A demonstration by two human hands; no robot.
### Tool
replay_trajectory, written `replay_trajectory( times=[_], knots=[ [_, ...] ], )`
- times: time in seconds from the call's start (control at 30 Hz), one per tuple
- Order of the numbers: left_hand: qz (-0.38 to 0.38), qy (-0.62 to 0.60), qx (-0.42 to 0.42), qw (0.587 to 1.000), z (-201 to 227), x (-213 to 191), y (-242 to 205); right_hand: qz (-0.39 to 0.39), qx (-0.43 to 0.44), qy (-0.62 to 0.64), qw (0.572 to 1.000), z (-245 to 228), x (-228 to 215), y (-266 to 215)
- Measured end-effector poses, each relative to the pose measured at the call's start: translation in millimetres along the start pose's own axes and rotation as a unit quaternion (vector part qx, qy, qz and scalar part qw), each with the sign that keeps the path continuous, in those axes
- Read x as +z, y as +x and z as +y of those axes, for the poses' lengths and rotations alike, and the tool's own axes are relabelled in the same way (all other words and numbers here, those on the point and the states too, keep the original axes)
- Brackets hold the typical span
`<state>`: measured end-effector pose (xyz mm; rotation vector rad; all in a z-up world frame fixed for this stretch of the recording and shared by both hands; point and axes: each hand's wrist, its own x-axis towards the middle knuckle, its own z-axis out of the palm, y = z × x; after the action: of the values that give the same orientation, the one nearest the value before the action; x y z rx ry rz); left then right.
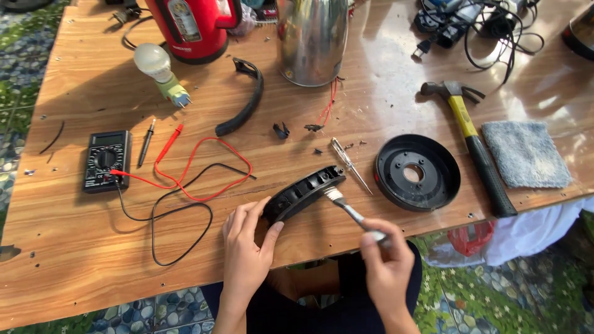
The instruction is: Scrubbing and cleaning components of a kettle handle using a brush and other tools.
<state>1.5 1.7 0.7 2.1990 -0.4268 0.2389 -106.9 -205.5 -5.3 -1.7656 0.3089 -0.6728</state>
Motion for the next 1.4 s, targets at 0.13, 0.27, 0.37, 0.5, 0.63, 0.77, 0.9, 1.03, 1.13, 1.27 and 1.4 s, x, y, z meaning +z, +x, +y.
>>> replay_trajectory(
  times=[0.13, 0.27, 0.37, 0.5, 0.63, 0.77, 0.9, 1.03, 1.13, 1.27, 1.4],
  knots=[
    [-0.015, -0.01, -0.019, 1.0, 0, 0, 2, -0.126, -0.062, 0.004, 0.99, -8, 11, 4],
    [0.001, -0.002, 0.012, 1.0, 1, -1, 0, -0.024, 0.006, 0.012, 1.0, -6, 6, 8],
    [-0.001, -0.002, 0.007, 1.0, 1, 0, 1, -0.189, -0.081, -0.016, 0.978, -13, 7, 5],
    [0.016, 0.008, 0.026, 1.0, 1, 0, 1, -0.06, -0.03, 0.012, 0.998, -13, 9, 9],
    [0.022, 0.008, 0.039, 0.999, 4, -1, 0, -0.168, -0.058, -0.051, 0.983, -28, 10, 7],
    [0.02, 0.005, 0.041, 0.999, 5, -2, 0, 0.001, -0.061, -0.023, 0.998, -17, 6, 13],
    [0.016, -0.027, 0.038, 0.999, 3, -2, 0, -0.142, -0.098, -0.105, 0.98, -11, 3, 10],
    [0.023, -0.059, 0.039, 0.997, 0, 1, 0, -0.07, -0.13, -0.153, 0.977, -20, 0, 24],
    [0.025, -0.059, 0.041, 0.997, -6, 5, -1, -0.199, -0.128, -0.166, 0.957, -21, 10, -8],
    [0.026, -0.066, 0.045, 0.997, -4, 3, -3, -0.036, -0.127, -0.172, 0.976, 0, -15, 19],
    [0.018, -0.07, 0.047, 0.996, -3, 2, -1, -0.171, -0.14, -0.161, 0.962, 6, -16, 8]
  ],
)
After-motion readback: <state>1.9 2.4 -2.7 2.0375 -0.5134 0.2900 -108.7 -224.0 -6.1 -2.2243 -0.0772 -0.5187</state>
